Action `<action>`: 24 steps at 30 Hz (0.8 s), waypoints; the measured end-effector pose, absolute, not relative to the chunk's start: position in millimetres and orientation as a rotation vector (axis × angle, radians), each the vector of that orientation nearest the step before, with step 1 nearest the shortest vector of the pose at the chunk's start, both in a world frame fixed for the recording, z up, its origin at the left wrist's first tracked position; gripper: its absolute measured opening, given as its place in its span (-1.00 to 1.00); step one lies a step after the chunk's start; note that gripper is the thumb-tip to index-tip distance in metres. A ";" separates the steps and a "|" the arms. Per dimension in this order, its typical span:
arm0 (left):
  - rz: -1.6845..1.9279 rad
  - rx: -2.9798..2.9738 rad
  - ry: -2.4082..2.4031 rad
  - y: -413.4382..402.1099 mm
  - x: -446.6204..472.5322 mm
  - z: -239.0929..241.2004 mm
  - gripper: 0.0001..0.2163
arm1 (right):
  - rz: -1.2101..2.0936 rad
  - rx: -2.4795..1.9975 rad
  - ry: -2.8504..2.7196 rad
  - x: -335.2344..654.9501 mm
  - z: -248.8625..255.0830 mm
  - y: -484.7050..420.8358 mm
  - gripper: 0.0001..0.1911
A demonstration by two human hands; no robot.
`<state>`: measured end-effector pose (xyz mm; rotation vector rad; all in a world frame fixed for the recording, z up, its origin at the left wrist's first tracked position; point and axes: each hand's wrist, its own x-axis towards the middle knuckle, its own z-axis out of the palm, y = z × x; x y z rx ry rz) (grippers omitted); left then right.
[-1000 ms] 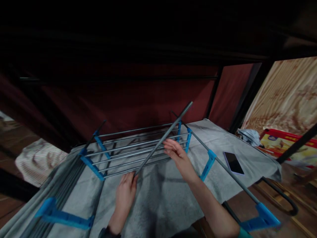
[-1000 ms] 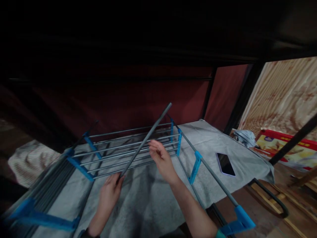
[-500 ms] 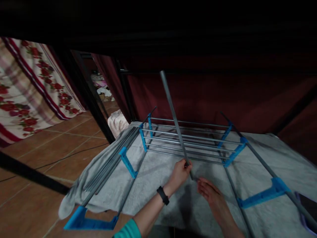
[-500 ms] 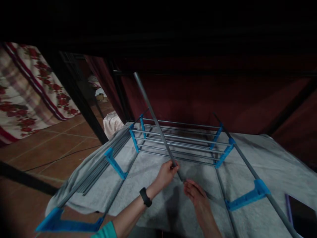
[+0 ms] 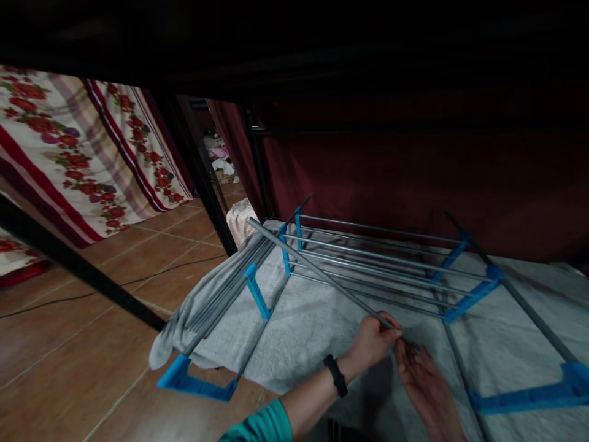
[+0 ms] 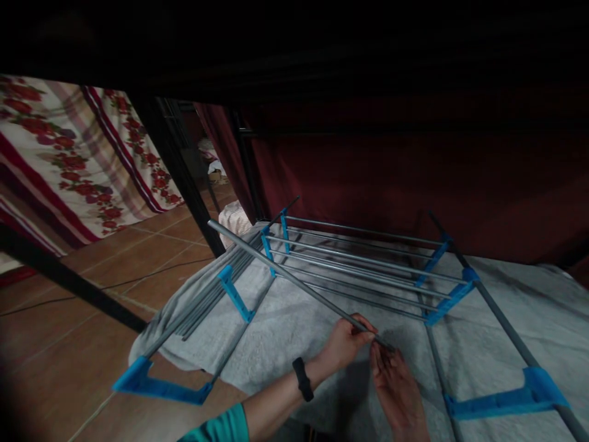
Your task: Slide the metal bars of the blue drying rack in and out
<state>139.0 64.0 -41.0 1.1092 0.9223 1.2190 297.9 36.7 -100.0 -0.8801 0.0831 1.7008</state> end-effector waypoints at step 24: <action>1.652 0.286 1.216 66.9 9.6 -57.5 -0.68 | 1.309 -1.169 -0.192 364.9 -150.2 74.0 -0.93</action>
